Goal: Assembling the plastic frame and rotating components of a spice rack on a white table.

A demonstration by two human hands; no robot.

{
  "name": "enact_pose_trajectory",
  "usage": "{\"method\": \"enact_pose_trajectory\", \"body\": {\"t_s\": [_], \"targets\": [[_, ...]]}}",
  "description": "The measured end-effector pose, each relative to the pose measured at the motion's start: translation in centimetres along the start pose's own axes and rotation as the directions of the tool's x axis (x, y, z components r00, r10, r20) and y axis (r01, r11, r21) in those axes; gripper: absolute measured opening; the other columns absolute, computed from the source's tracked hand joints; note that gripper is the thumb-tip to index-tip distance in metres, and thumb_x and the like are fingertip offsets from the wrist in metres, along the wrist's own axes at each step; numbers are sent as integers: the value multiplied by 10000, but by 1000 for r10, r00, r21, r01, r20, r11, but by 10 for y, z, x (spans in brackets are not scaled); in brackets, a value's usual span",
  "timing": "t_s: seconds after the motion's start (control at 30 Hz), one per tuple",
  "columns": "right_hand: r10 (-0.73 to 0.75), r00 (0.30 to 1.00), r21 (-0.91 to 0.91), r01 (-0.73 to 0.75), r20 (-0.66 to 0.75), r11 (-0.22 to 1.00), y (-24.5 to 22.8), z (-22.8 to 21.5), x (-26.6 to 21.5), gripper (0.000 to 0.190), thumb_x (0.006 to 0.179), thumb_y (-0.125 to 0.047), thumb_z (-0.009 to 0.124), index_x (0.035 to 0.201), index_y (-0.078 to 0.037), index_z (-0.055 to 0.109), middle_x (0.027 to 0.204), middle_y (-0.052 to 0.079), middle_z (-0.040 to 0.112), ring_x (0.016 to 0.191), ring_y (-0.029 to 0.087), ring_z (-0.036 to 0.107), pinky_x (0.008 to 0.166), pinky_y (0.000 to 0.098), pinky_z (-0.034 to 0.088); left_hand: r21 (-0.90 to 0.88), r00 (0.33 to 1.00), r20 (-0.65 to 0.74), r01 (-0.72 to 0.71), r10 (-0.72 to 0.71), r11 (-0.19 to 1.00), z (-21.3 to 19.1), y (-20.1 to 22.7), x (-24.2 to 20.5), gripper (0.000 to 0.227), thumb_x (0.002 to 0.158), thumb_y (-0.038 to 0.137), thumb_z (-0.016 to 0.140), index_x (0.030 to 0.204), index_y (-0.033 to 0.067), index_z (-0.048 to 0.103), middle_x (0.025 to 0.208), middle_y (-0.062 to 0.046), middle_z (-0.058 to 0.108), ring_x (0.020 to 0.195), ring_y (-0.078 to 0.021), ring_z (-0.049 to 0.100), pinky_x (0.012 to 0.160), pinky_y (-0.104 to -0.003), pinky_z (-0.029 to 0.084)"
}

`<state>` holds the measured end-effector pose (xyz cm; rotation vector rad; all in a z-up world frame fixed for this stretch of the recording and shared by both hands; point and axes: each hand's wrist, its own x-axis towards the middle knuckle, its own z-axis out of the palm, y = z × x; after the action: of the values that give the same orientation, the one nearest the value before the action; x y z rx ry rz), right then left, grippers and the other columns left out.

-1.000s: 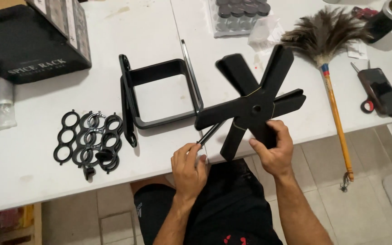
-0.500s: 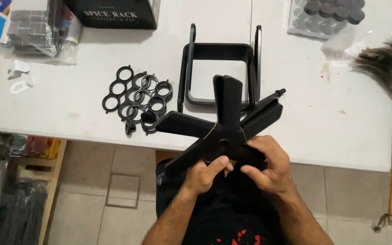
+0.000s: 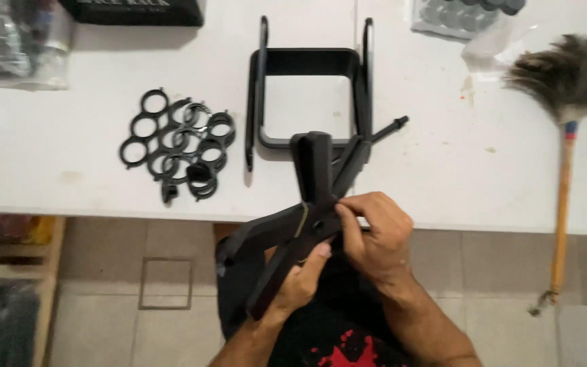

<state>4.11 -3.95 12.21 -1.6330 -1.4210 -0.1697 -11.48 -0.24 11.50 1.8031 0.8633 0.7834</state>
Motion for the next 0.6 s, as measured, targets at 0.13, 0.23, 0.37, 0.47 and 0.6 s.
{"method": "enact_pose_trajectory", "body": {"t_s": [0.13, 0.23, 0.37, 0.47, 0.6], "targets": [[48, 994, -34, -45, 100, 998, 11, -12, 3, 65, 945, -51, 594, 884, -28, 598, 804, 110, 602, 724, 301, 571, 714, 405, 470, 130, 987, 95, 119, -132, 984, 30, -45, -20, 305, 964, 349, 579, 1031, 155, 804, 1099, -29, 795, 1120, -174, 708, 1085, -322, 447], [39, 994, 14, -40, 97, 999, 16, -9, -2, 38, 903, -32, 538, 869, -17, 530, 766, 122, 529, 676, 303, 503, 653, 411, 433, 216, 965, 37, 245, -258, 945, 40, -86, -36, 307, 969, 354, 593, 1003, 155, 825, 1068, -27, 802, 1096, -128, 714, 1056, -268, 474], [6, 998, 94, -12, 64, 996, 18, -10, -2, 72, 912, 33, 566, 865, -11, 532, 769, 99, 556, 673, 268, 531, 643, 366, 460, 397, 987, -142, -20, 82, 918, 49, -88, -41, 228, 1024, 224, 648, 880, 161, 812, 833, 42, 766, 725, -66, 677, 734, -188, 509], [-57, 997, 71, 53, 50, 996, 16, -17, -1, 107, 1017, -36, 633, 953, 45, 662, 870, 156, 710, 769, 284, 706, 727, 348, 608, 479, 975, -130, -99, 183, 872, 48, -84, -43, 246, 1028, 147, 648, 849, 116, 813, 898, -20, 777, 830, -118, 702, 928, -247, 521], [-86, 996, 31, 85, 9, 996, 14, -22, -2, 102, 1003, -28, 664, 931, 43, 677, 851, 155, 731, 738, 271, 727, 704, 351, 633, 474, 951, -102, -213, 293, 855, 34, -61, -24, 202, 987, 164, 676, 836, 115, 801, 867, -4, 773, 720, -144, 704, 698, -268, 548]]}}
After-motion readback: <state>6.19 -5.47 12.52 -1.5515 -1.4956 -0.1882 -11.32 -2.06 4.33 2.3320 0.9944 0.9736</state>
